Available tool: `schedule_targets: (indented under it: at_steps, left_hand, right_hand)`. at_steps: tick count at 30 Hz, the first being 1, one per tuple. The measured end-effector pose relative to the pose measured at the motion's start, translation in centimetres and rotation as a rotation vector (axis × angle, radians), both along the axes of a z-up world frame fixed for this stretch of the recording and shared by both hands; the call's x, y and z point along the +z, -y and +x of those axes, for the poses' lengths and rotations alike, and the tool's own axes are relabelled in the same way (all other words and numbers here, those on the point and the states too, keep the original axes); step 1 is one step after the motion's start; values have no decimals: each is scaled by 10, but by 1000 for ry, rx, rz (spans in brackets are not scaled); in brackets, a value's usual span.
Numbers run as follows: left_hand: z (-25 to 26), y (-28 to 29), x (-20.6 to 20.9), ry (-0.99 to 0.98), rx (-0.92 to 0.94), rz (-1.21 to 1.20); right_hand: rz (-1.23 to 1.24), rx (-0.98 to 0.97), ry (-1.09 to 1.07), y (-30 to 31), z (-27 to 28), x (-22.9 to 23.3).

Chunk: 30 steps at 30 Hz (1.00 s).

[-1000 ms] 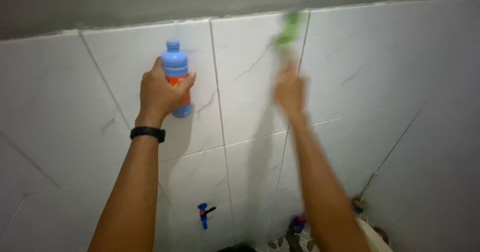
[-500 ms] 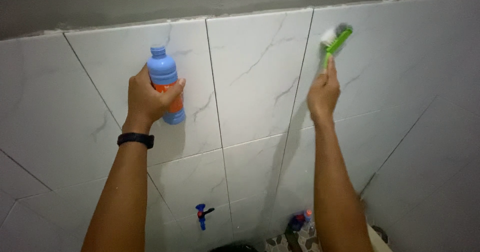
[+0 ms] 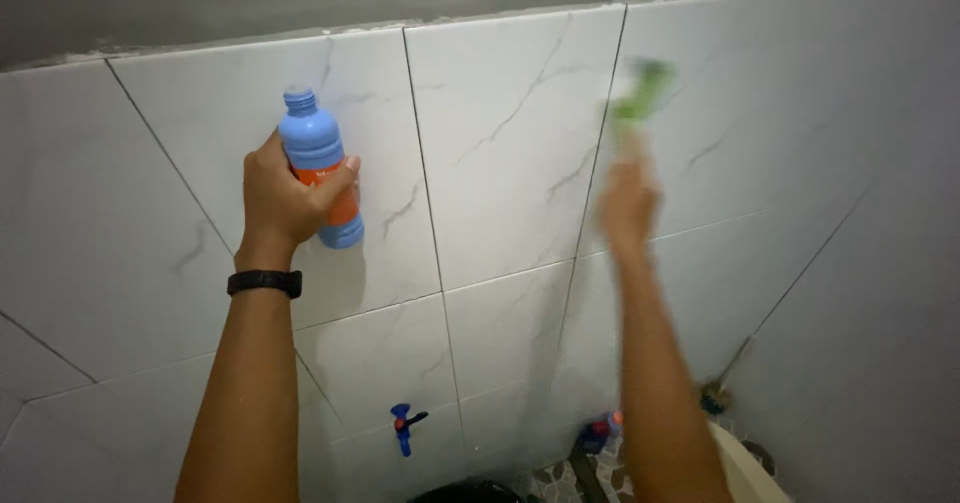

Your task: Scrubbing bathroom wall tiles with a brush and cleaning solution.

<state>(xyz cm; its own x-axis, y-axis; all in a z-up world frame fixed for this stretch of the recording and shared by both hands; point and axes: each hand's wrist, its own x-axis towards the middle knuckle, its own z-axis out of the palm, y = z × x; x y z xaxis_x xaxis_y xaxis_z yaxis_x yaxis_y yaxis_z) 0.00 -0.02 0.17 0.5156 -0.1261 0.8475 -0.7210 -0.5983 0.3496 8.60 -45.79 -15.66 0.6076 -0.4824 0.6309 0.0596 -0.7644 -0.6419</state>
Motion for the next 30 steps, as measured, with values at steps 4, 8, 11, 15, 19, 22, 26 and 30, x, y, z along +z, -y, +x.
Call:
schedule_targets:
  at_steps: [4,8,11,15,19,22,26,30]
  left_hand:
    - [3,-5,-3,-111,-111,-61]
    - [2,-5,-3,-30,-11,-8]
    - [-7,-3,0,-25,-66,-23]
    - [3,-7,0,-67,-92,8]
    - [-1,-5,2,-62,26,86]
    - [-19,1,10,-135,-171,-66]
    - [-14,2,6,-163,-208,-78]
    - [-1,3,-18,-100,-81,-95]
  right_hand:
    - [453,180,195,-48,-66,33]
    - [-233,225,262,-155,-55,-5]
    - [-348,329,117,-227,-94,4]
    - [-255,256,10,-202,-67,-18]
    - [-100,85,-55,-89,-67,1]
    - [361,39,-34,-57,-96,28]
    - [140,87,26,-82,-70,-20]
    - [-258,236,-111,-199,-87,-74]
